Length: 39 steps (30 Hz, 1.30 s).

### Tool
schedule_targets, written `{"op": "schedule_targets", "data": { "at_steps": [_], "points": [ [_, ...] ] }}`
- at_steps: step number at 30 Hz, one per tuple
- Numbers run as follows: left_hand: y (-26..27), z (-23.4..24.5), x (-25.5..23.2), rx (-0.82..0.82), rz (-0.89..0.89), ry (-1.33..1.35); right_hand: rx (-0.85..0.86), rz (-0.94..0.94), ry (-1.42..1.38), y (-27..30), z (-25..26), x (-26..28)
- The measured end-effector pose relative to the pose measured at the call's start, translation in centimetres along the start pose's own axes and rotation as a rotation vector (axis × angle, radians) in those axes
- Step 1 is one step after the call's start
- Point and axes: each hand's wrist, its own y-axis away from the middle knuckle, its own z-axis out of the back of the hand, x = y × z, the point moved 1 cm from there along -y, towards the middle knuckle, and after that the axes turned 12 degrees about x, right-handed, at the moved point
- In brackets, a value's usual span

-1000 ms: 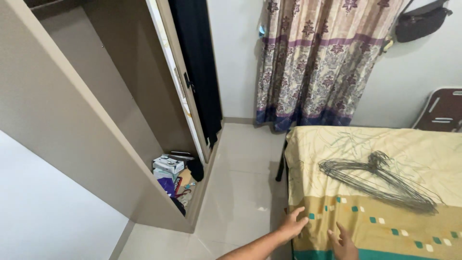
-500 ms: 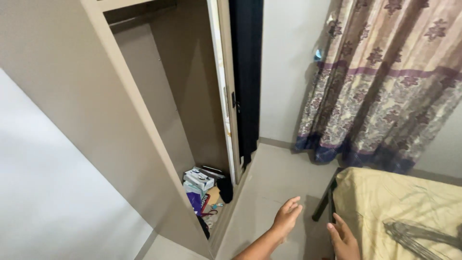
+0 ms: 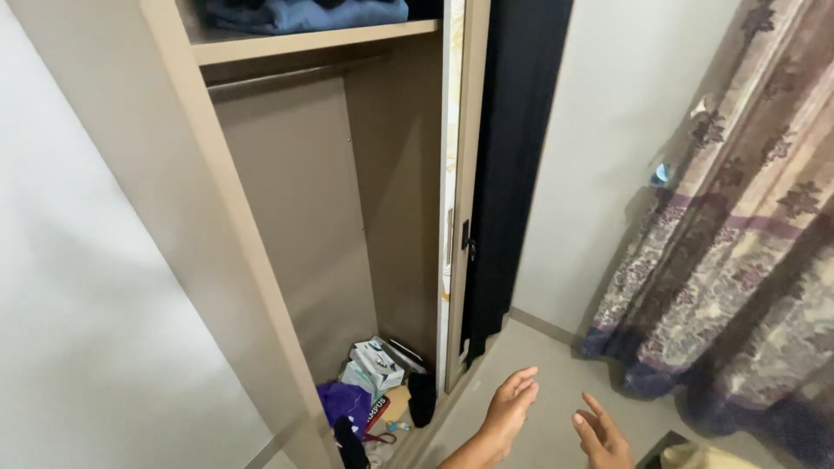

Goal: The person removes folded clothes from a closet shelf and places them on a bed. They repeatedly take stacks of sweaters and jackets from the closet and set them down on the bed, building a pile of removed items.

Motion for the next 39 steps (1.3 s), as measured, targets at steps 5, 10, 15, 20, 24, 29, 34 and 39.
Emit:
{"op": "schedule_targets", "data": {
  "at_steps": [5, 10, 15, 20, 24, 29, 34, 39],
  "points": [
    [-6.7, -2.1, -5.7, -0.037, -0.121, -0.012, 0.077, 0.079, -0.008, -9.8, 4.1, 4.1],
    [-11.0, -2.1, -12.7, -0.121, -0.197, -0.054, 0.187, 0.160, -0.029, -14.8, 5.2, 13.6],
    [-12.6, 0.2, -18.9, -0.214, -0.447, -0.088, 0.266, 0.287, -0.005, -15.4, 1.3, 25.0],
    [-13.1, 3.3, -22.8, -0.295, -0.565, -0.102, 0.427, 0.399, -0.053, -18.7, -4.2, 28.8],
    [-13.5, 6.9, -26.1, -0.283, -0.699, -0.139, 0.570, 0.527, -0.057, -21.4, -9.5, 31.2],
    [-13.1, 11.1, -32.1, -0.232, -0.839, -0.204, 0.682, 0.644, -0.081, -24.1, -15.3, 37.4],
    [-12.4, 15.6, -37.8, -0.241, -0.921, -0.383, 0.702, 0.724, -0.051, -27.3, -20.5, 43.2],
    [-10.6, 17.5, -43.4, -0.396, -0.996, -0.713, 0.682, 0.967, -0.031, -29.3, -24.0, 48.4]
  ]
}}
